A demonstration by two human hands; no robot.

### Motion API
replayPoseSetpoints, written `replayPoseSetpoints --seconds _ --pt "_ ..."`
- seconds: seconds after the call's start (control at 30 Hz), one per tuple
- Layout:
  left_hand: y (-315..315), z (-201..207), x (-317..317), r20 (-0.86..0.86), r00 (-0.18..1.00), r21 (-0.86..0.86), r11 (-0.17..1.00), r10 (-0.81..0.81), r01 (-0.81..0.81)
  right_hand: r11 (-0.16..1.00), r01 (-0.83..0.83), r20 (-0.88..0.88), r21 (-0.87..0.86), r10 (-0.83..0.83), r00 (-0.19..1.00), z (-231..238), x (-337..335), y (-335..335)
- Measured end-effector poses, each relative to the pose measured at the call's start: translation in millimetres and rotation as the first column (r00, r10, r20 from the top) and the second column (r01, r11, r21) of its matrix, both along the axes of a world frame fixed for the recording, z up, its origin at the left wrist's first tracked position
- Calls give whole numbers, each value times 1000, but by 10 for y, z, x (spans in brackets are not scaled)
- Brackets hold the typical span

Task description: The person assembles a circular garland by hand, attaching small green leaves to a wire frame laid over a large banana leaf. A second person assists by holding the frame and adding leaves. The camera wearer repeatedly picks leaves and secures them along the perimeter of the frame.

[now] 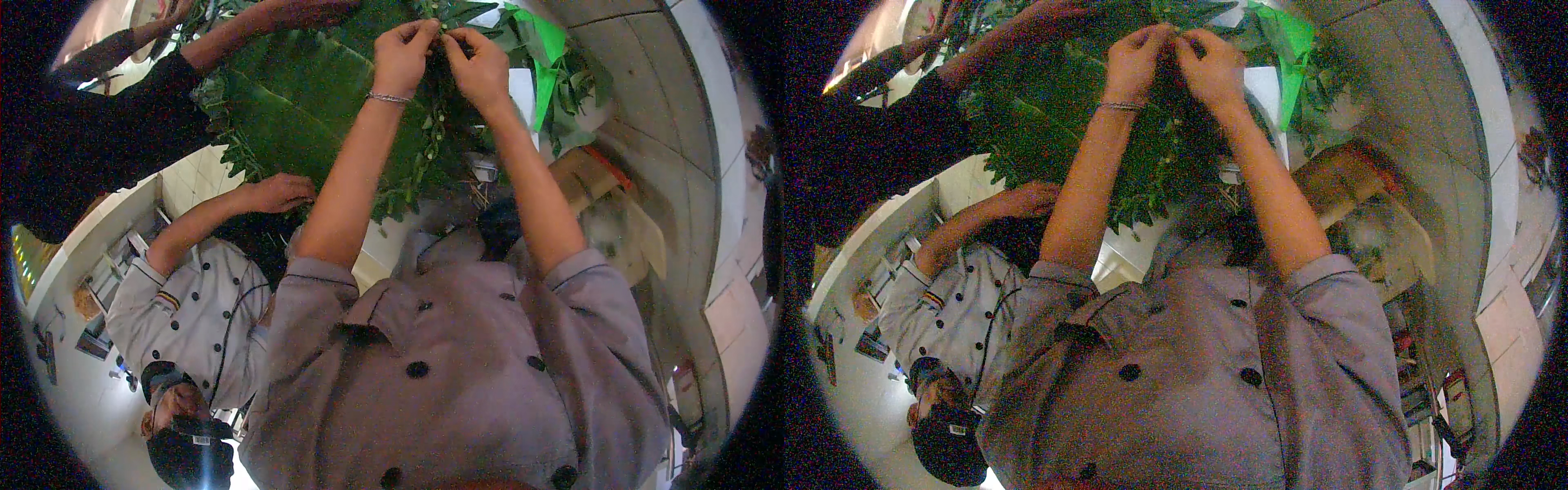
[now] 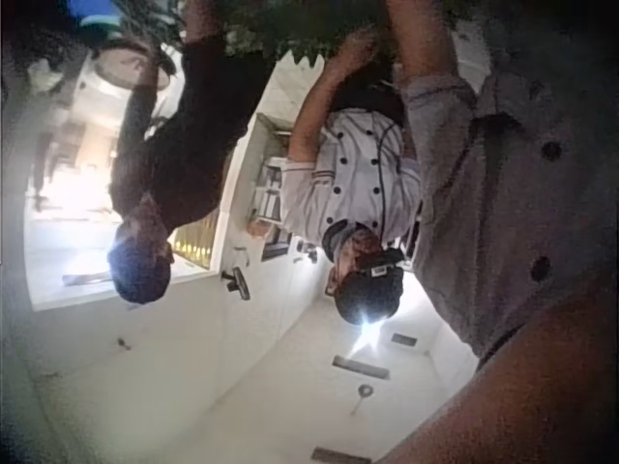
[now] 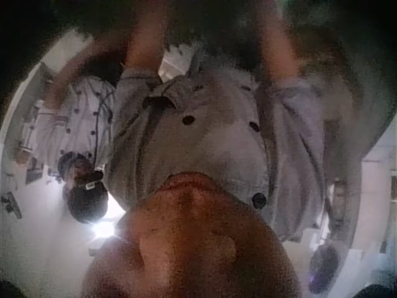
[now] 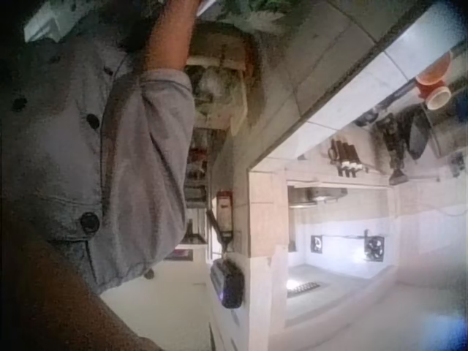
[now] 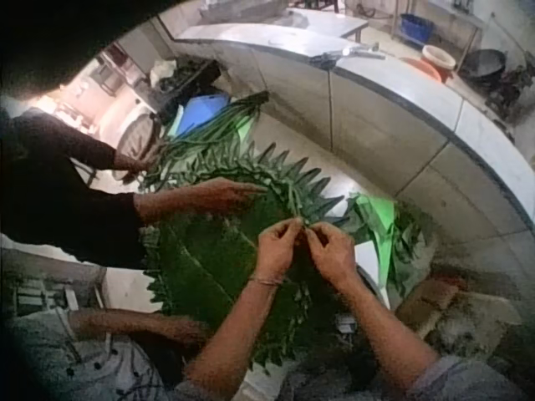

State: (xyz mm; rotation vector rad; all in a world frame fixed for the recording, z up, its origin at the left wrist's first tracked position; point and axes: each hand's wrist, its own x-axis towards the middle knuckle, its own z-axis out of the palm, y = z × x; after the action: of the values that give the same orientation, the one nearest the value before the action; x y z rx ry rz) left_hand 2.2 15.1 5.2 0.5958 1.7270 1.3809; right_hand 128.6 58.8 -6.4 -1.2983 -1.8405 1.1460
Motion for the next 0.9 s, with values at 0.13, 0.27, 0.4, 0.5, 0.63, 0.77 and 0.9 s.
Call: replayPoseSetpoints --seconds 0.13,0.27,0.4,0.5,0.63,0.77,0.9 --pt "6 19 27 -10 998 -96 993 -65 64 999 31 26 21 -31 999 -39 32 -3" --pt "6 -30 -75 11 993 -111 986 -120 121 998 7 28 -66 -5 1000 6 28 -1" --pt "34 87 -99 40 995 -45 994 -96 98 991 -13 83 -133 24 996 34 52 42" --pt "58 148 -73 33 997 20 998 -64 64 984 -20 107 -180 39 993 58 76 51" --pt "72 259 -74 -28 987 -127 980 -157 152 985 -26 141 -170 50 989 -37 129 64" --pt "14 191 7 -8 1000 -54 998 -23 23 988 -21 113 -154 38 993 22 132 16" --pt "24 111 45 57 998 -30 999 25 -23 993 18 54 -113 -12 998 -16 100 -24"
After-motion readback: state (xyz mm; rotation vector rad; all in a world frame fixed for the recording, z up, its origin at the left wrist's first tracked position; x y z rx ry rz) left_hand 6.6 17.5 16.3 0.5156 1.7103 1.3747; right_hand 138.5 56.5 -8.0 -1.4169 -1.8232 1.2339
